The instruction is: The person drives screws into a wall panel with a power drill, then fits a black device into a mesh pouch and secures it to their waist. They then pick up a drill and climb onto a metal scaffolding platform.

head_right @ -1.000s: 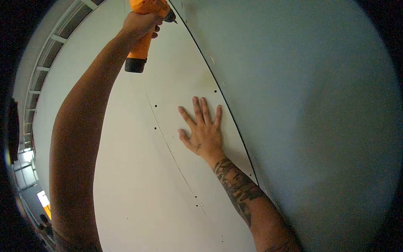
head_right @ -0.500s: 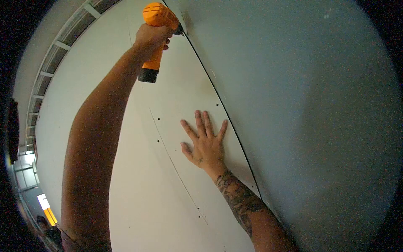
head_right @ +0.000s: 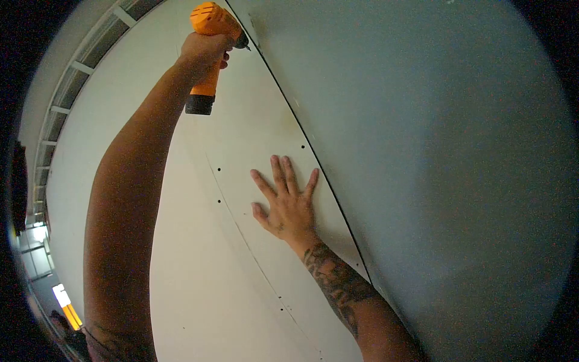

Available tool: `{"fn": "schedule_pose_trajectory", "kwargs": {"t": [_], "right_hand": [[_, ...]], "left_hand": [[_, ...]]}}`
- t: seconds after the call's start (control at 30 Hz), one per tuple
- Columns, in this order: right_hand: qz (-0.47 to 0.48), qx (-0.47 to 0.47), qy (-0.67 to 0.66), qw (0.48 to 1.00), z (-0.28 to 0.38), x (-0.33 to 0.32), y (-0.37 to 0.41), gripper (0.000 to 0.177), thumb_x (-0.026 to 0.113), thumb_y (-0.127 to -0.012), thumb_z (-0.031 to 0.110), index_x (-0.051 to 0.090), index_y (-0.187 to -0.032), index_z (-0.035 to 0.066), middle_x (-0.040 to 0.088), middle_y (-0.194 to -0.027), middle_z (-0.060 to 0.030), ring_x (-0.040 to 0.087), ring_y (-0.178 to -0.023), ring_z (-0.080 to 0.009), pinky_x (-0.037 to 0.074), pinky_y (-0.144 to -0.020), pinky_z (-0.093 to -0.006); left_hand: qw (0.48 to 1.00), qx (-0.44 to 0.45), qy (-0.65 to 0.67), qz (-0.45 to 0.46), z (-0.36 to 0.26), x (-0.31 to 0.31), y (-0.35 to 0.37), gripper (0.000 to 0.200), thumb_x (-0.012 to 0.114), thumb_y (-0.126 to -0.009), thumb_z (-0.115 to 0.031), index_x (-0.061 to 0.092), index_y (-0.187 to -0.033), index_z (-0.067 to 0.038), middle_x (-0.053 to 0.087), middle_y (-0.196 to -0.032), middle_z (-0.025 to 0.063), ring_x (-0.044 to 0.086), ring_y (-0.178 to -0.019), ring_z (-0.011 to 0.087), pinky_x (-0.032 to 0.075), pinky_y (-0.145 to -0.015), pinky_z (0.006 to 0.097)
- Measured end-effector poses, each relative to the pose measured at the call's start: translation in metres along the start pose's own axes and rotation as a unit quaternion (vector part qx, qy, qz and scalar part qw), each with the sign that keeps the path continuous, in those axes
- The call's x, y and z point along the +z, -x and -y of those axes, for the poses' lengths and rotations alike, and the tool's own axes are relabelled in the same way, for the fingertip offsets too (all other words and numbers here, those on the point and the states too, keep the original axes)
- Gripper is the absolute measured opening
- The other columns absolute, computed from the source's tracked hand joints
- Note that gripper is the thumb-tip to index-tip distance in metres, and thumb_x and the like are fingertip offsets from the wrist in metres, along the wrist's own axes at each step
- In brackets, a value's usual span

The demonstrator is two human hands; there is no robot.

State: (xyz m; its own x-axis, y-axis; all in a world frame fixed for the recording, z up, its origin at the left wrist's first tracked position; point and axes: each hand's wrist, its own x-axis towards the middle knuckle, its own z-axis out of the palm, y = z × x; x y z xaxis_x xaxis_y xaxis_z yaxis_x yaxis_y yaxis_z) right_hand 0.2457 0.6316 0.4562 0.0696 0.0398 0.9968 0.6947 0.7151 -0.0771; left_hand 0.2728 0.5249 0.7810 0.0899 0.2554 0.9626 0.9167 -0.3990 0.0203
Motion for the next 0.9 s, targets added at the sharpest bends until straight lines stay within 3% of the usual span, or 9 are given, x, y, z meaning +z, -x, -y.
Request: {"fn": "schedule_pose_trajectory", "kwargs": {"t": [0.23,0.3,0.4,0.43,0.47,0.53,0.63,0.83,0.9], "right_hand": [[-0.011,-0.005,-0.008,1.000,-0.001,0.001,0.000,0.066,0.047,-0.088,0.051,0.031,-0.148,0.028,0.020,-0.155,-0.0147,0.015,-0.145,-0.0308,0.005,-0.103,-0.0757],[-0.002,-0.005,-0.008,1.000,0.000,0.000,0.000,0.066,0.048,-0.088,0.049,0.031,-0.148,0.027,0.019,-0.155,-0.0161,0.015,-0.144,-0.0328,0.006,-0.102,-0.0762],[-0.033,-0.005,-0.033,0.999,0.001,0.012,0.002,0.064,0.054,-0.087,0.043,0.036,-0.146,0.026,0.020,-0.152,-0.0206,0.014,-0.143,-0.0380,0.006,-0.101,-0.0765],[-0.023,-0.006,-0.034,0.999,0.001,0.013,0.001,0.064,0.054,-0.087,0.043,0.036,-0.146,0.026,0.020,-0.152,-0.0206,0.014,-0.143,-0.0380,0.006,-0.101,-0.0765],[-0.037,0.004,-0.046,0.998,0.000,0.011,-0.001,0.064,0.055,-0.086,0.041,0.037,-0.145,0.024,0.022,-0.151,-0.0226,0.014,-0.142,-0.0397,0.008,-0.101,-0.0760],[-0.053,0.023,-0.062,0.996,-0.003,0.010,-0.005,0.063,0.057,-0.085,0.038,0.039,-0.144,0.022,0.023,-0.149,-0.0247,0.015,-0.142,-0.0414,0.010,-0.102,-0.0755],[-0.126,0.032,-0.077,0.989,-0.017,0.010,-0.023,0.061,0.058,-0.084,0.035,0.045,-0.139,0.013,0.028,-0.146,-0.0282,0.019,-0.140,-0.0427,0.019,-0.108,-0.0621],[-0.160,0.015,-0.049,0.986,-0.034,0.023,-0.029,0.057,0.058,-0.086,0.035,0.047,-0.138,0.016,0.034,-0.142,-0.0275,0.030,-0.135,-0.0417,0.026,-0.108,-0.0535],[-0.150,0.009,-0.054,0.987,-0.037,0.021,-0.027,0.057,0.057,-0.086,0.035,0.047,-0.139,0.016,0.034,-0.142,-0.0280,0.030,-0.135,-0.0417,0.026,-0.108,-0.0530]], "left_hand": [[1.000,0.011,-0.010,0.021,0.004,0.003,0.004,0.027,0.064,-0.073,-0.016,0.060,-0.097,-0.003,0.063,-0.077,0.0068,0.066,-0.069,0.0157,0.054,-0.070,0.0325],[0.999,0.038,0.002,0.013,0.006,0.008,0.000,0.021,0.065,-0.079,-0.013,0.061,-0.094,0.001,0.062,-0.076,0.0084,0.063,-0.065,0.0167,0.058,-0.060,0.0298],[0.993,0.065,0.065,0.072,0.030,0.009,-0.030,0.021,0.063,-0.081,-0.014,0.060,-0.096,0.001,0.061,-0.079,0.0082,0.063,-0.065,0.0167,0.057,-0.059,0.0301],[0.997,0.057,0.016,0.051,0.026,0.008,-0.027,0.025,0.063,-0.079,-0.013,0.059,-0.099,0.001,0.062,-0.083,0.0106,0.064,-0.075,0.0235,0.056,-0.068,0.0390],[0.998,-0.042,0.034,0.023,-0.003,0.012,-0.001,0.012,0.062,-0.082,-0.010,0.055,-0.091,-0.006,0.056,-0.071,0.0054,0.056,-0.057,0.0187,0.050,-0.052,0.0344],[0.998,-0.042,0.027,0.031,-0.007,0.012,0.000,0.011,0.061,-0.082,-0.008,0.054,-0.090,-0.006,0.056,-0.070,0.0065,0.056,-0.055,0.0186,0.050,-0.050,0.0340],[0.997,-0.058,0.031,0.045,-0.002,0.004,-0.007,0.012,0.060,-0.081,-0.006,0.052,-0.091,-0.005,0.057,-0.070,0.0081,0.056,-0.055,0.0187,0.050,-0.050,0.0350],[0.997,-0.060,-0.002,0.055,-0.002,0.003,-0.006,0.011,0.057,-0.081,-0.006,0.052,-0.091,-0.005,0.056,-0.070,0.0087,0.056,-0.056,0.0190,0.049,-0.050,0.0349],[0.997,0.002,-0.005,0.071,-0.005,0.007,-0.008,0.011,0.056,-0.081,-0.005,0.053,-0.092,-0.004,0.056,-0.069,0.0087,0.056,-0.056,0.0192,0.049,-0.050,0.0349]]}}
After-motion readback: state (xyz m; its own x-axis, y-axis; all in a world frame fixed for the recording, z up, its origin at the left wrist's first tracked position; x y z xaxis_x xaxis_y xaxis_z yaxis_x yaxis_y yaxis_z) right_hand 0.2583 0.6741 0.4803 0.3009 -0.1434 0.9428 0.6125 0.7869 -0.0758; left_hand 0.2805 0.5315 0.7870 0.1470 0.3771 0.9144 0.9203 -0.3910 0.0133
